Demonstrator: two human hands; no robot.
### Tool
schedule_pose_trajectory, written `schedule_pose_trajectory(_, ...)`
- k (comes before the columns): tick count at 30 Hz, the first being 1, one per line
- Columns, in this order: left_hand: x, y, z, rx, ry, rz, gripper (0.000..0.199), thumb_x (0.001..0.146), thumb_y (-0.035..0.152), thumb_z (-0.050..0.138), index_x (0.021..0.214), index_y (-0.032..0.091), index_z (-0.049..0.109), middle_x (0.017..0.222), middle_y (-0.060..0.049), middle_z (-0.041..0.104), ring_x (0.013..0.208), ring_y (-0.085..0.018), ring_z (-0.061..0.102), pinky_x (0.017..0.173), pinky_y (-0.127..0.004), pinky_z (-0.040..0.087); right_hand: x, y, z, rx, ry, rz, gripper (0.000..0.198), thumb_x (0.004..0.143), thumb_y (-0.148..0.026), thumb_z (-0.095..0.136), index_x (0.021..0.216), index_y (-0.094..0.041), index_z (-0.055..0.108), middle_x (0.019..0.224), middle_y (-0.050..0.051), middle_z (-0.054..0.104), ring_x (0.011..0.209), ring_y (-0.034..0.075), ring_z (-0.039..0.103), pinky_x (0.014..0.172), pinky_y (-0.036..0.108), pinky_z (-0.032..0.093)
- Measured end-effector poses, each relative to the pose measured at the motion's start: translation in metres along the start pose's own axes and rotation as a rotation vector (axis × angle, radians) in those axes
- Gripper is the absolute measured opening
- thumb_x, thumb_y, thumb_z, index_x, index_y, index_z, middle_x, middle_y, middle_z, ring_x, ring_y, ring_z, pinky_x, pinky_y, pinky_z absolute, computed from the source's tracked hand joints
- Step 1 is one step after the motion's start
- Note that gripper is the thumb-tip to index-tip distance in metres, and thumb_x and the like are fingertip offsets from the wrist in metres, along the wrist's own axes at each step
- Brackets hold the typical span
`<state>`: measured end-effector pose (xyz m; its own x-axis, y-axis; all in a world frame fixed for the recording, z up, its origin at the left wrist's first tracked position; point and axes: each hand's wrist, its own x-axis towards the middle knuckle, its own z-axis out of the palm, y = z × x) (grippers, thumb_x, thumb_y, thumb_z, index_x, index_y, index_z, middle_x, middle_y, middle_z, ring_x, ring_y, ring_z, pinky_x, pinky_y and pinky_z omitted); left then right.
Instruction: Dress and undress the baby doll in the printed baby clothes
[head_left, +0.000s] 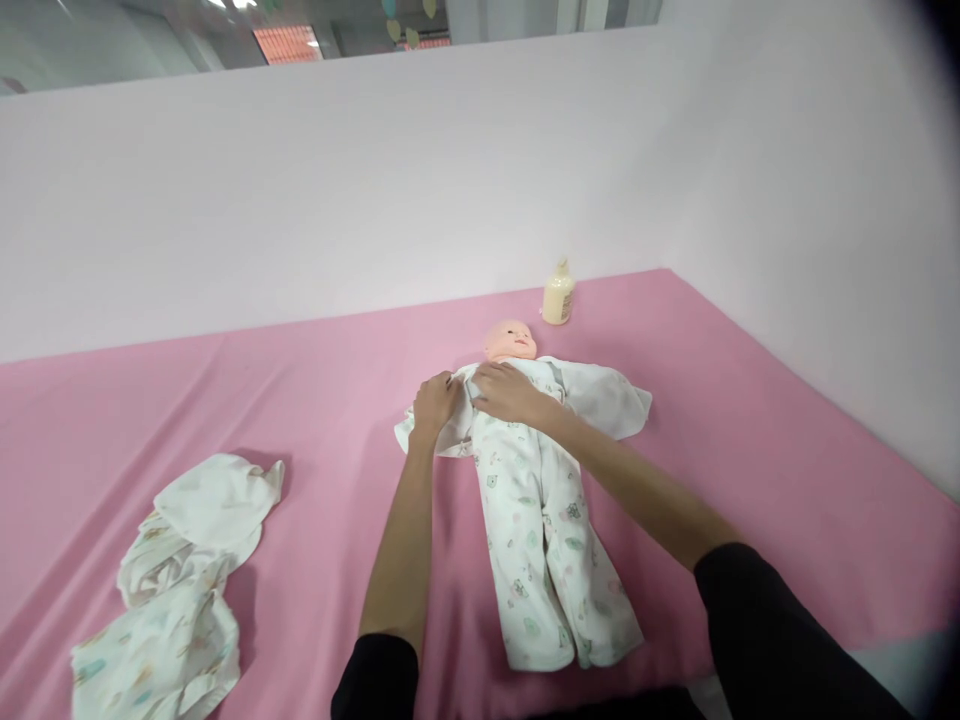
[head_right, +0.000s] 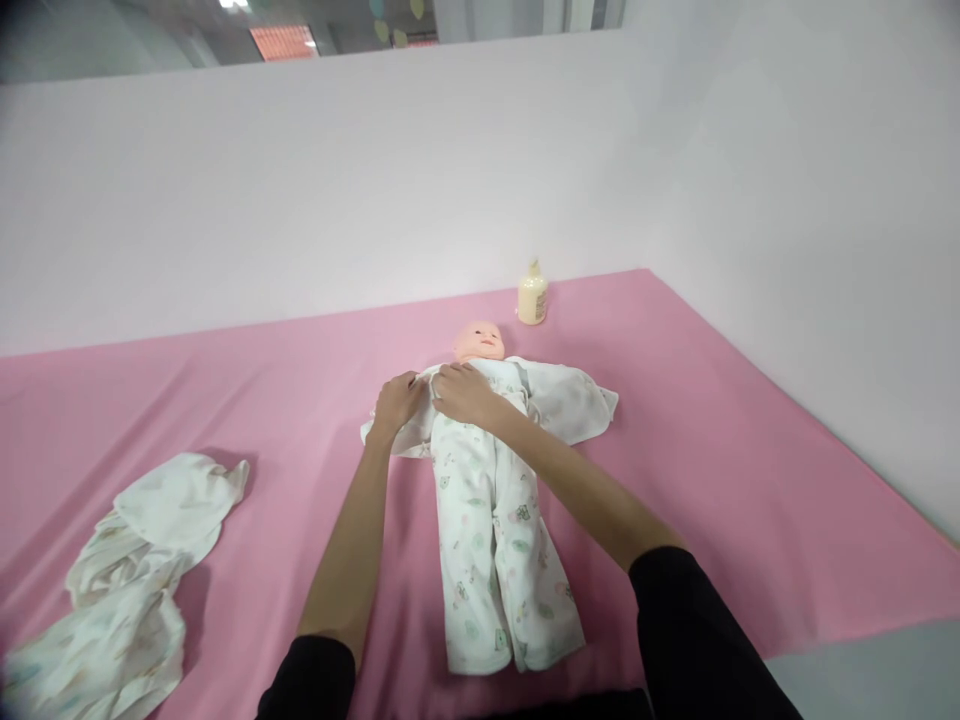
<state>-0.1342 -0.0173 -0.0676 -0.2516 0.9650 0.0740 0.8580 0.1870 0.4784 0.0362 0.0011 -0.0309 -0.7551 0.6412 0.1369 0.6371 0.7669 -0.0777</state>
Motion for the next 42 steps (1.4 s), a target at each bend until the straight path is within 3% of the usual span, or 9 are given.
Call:
schedule_pose_trajectory(4, 0.004, -0.009, 0.000, 0.028, 0.045, -0.042, 0.034, 0.101, 0.040, 0.038, 0.086, 0.020, 0.061, 0.093, -0.011, 0.069, 0.093, -0.026, 0.063, 0.072, -0.031, 0.035, 0.036, -0.014, 0.004, -0.046, -0.150, -0.051, 0.025, 0.085, -0.012, 0.056, 0.109, -0.011, 0.066, 0.116, 0.016, 0.067, 0.111, 0.027, 0.061, 0.097, 0.036, 0.043)
schedule_pose_trajectory(11, 0.008, -0.021, -0.001, 0.003, 0.105, -0.125, 0.033, 0.103, 0.038, 0.031, 0.095, 0.020, 0.058, 0.102, -0.012, 0.069, 0.101, -0.028, 0.063, 0.075, -0.033, 0.039, 0.052, -0.013, 0.014, -0.064, -0.282, -0.013, 0.053, 0.080, -0.022, 0.069, 0.131, -0.019, 0.057, 0.136, 0.013, 0.059, 0.123, 0.033, 0.053, 0.104, 0.045, 0.041)
schedule_pose_trajectory(16, 0.003, -0.020, 0.001, -0.029, 0.109, -0.194, 0.035, 0.104, 0.041, 0.024, 0.110, 0.020, 0.052, 0.104, -0.014, 0.068, 0.099, -0.030, 0.064, 0.075, -0.035, 0.041, 0.052, -0.016, 0.016, -0.101, -0.246, 0.032, 0.050, 0.085, -0.010, 0.054, 0.134, -0.019, 0.055, 0.134, 0.014, 0.058, 0.125, 0.035, 0.048, 0.105, 0.052, 0.036)
schedule_pose_trajectory(20, -0.001, -0.027, 0.000, -0.046, 0.098, -0.248, 0.036, 0.103, 0.043, 0.023, 0.112, 0.020, 0.050, 0.107, -0.018, 0.066, 0.103, -0.035, 0.064, 0.079, -0.040, 0.043, 0.050, -0.012, 0.010, -0.112, -0.221, 0.028, 0.051, 0.084, -0.012, 0.055, 0.134, -0.022, 0.055, 0.133, 0.014, 0.056, 0.123, 0.035, 0.048, 0.102, 0.051, 0.038)
schedule_pose_trajectory(29, 0.003, -0.062, 0.005, -0.233, 0.110, -0.277, 0.029, 0.102, 0.040, 0.031, 0.094, 0.021, 0.051, 0.105, -0.016, 0.066, 0.107, -0.031, 0.061, 0.084, -0.038, 0.043, 0.036, 0.009, -0.010, -0.074, -0.175, 0.023, 0.045, 0.085, -0.024, 0.059, 0.130, -0.019, 0.056, 0.126, 0.015, 0.056, 0.114, 0.032, 0.052, 0.093, 0.044, 0.043)
schedule_pose_trajectory(34, 0.006, -0.068, 0.007, -0.449, 0.093, -0.263, 0.030, 0.101, 0.037, 0.034, 0.082, 0.020, 0.049, 0.089, -0.009, 0.063, 0.088, -0.022, 0.061, 0.077, -0.032, 0.044, 0.032, 0.017, -0.015, -0.027, -0.147, 0.048, 0.047, 0.087, -0.028, 0.059, 0.133, -0.021, 0.053, 0.126, 0.013, 0.054, 0.115, 0.031, 0.050, 0.092, 0.041, 0.043)
schedule_pose_trajectory(38, 0.002, -0.064, -0.003, -0.648, -0.035, -0.248, 0.032, 0.099, 0.044, 0.038, 0.084, 0.018, 0.051, 0.076, -0.003, 0.057, 0.067, -0.015, 0.054, 0.063, -0.028, 0.044, 0.033, 0.019, -0.010, -0.011, -0.121, 0.086, 0.048, 0.086, -0.027, 0.058, 0.134, -0.021, 0.052, 0.126, 0.014, 0.054, 0.116, 0.032, 0.050, 0.094, 0.042, 0.042)
schedule_pose_trajectory(42, -0.005, -0.061, -0.015, -0.771, -0.132, -0.195, 0.032, 0.091, 0.050, 0.055, 0.084, 0.018, 0.052, 0.071, 0.000, 0.053, 0.061, -0.012, 0.050, 0.055, -0.023, 0.041, 0.036, 0.017, -0.004, -0.045, -0.114, 0.085, 0.046, 0.087, -0.024, 0.053, 0.132, -0.020, 0.054, 0.124, 0.015, 0.055, 0.114, 0.034, 0.052, 0.092, 0.046, 0.042)
